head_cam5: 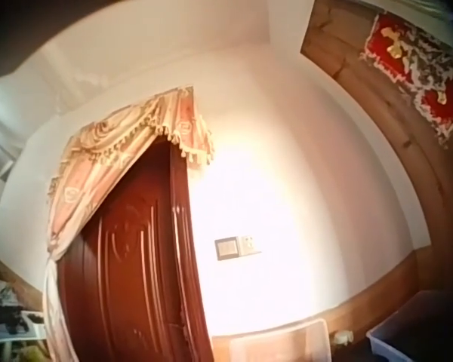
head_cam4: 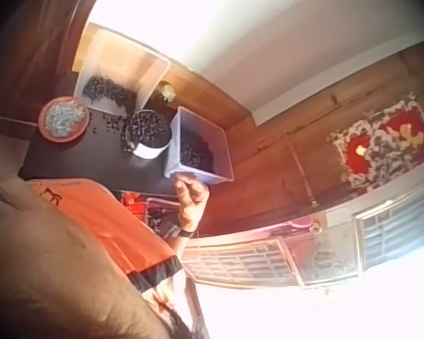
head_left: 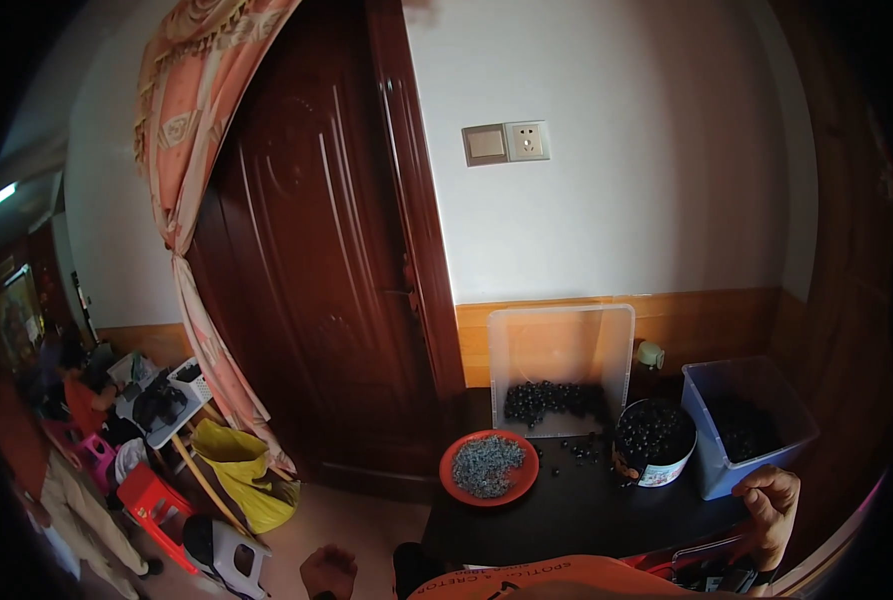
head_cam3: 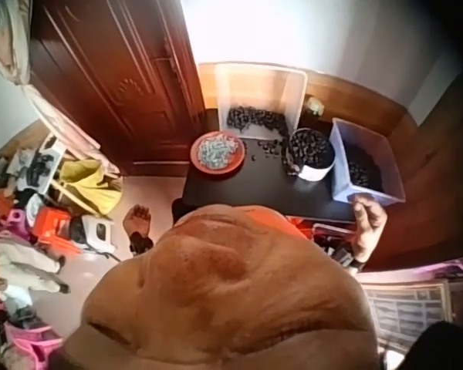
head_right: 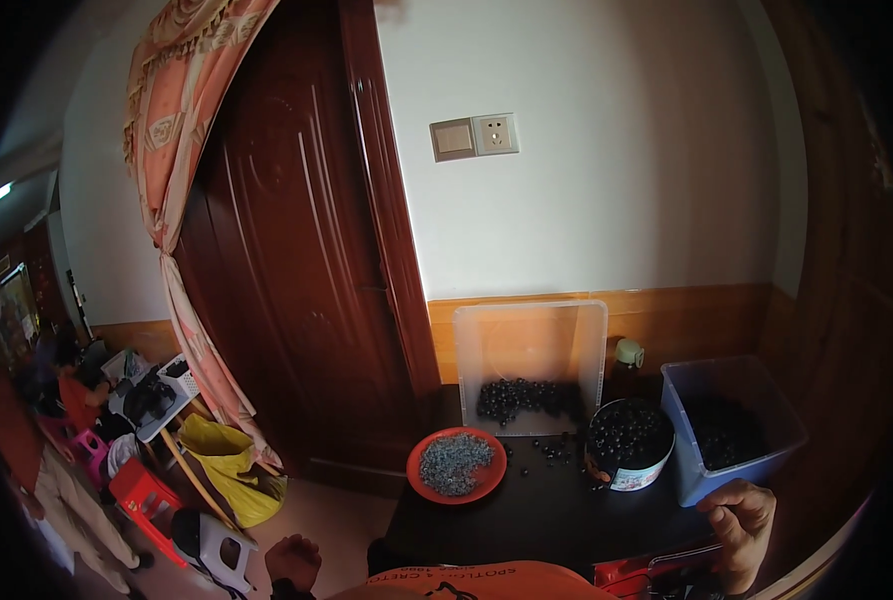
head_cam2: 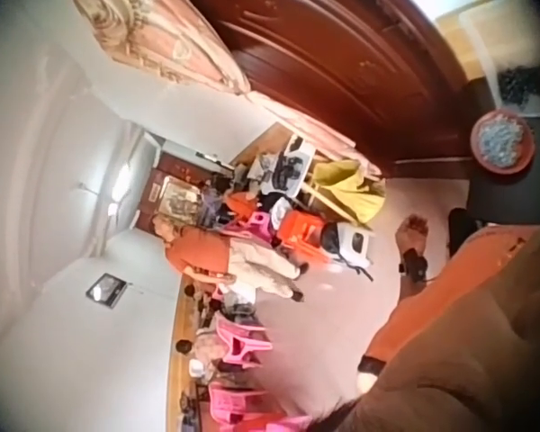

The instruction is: Picking up small black components from containers and sorting them onto a red plate for inspection.

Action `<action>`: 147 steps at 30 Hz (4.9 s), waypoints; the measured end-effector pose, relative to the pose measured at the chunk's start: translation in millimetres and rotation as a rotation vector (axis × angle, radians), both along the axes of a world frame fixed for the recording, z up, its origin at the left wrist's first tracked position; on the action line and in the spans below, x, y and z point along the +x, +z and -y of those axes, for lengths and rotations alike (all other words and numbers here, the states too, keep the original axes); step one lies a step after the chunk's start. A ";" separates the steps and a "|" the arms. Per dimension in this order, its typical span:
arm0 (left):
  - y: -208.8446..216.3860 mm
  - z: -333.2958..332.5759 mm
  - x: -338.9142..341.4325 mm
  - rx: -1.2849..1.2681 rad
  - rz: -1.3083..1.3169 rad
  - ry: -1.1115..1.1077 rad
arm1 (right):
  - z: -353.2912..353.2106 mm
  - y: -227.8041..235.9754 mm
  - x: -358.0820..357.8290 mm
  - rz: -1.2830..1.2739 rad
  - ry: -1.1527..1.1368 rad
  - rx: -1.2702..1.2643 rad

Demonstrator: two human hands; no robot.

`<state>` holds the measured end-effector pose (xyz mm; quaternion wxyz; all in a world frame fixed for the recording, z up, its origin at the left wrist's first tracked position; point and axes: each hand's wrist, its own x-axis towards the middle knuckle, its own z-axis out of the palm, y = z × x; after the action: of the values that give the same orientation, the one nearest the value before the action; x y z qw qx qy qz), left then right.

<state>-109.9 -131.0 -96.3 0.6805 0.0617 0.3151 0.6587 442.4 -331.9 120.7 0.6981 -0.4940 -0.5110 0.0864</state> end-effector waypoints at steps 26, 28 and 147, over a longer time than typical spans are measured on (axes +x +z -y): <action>6.3 82.5 27.5 -0.100 -0.057 0.313 | -96.5 6.7 35.9 0.077 0.272 -0.169; 13.3 89.6 33.2 -0.147 -0.042 0.354 | -105.3 7.4 37.9 0.112 0.278 -0.161; 48.0 -115.3 333.2 0.528 -0.093 -1.002 | -461.3 -147.1 22.4 0.926 -0.393 -0.783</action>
<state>223.3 -15.6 -48.3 0.8566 0.4008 0.1016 0.3086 464.8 129.3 -26.4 0.1756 -0.7832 -0.5903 -0.0855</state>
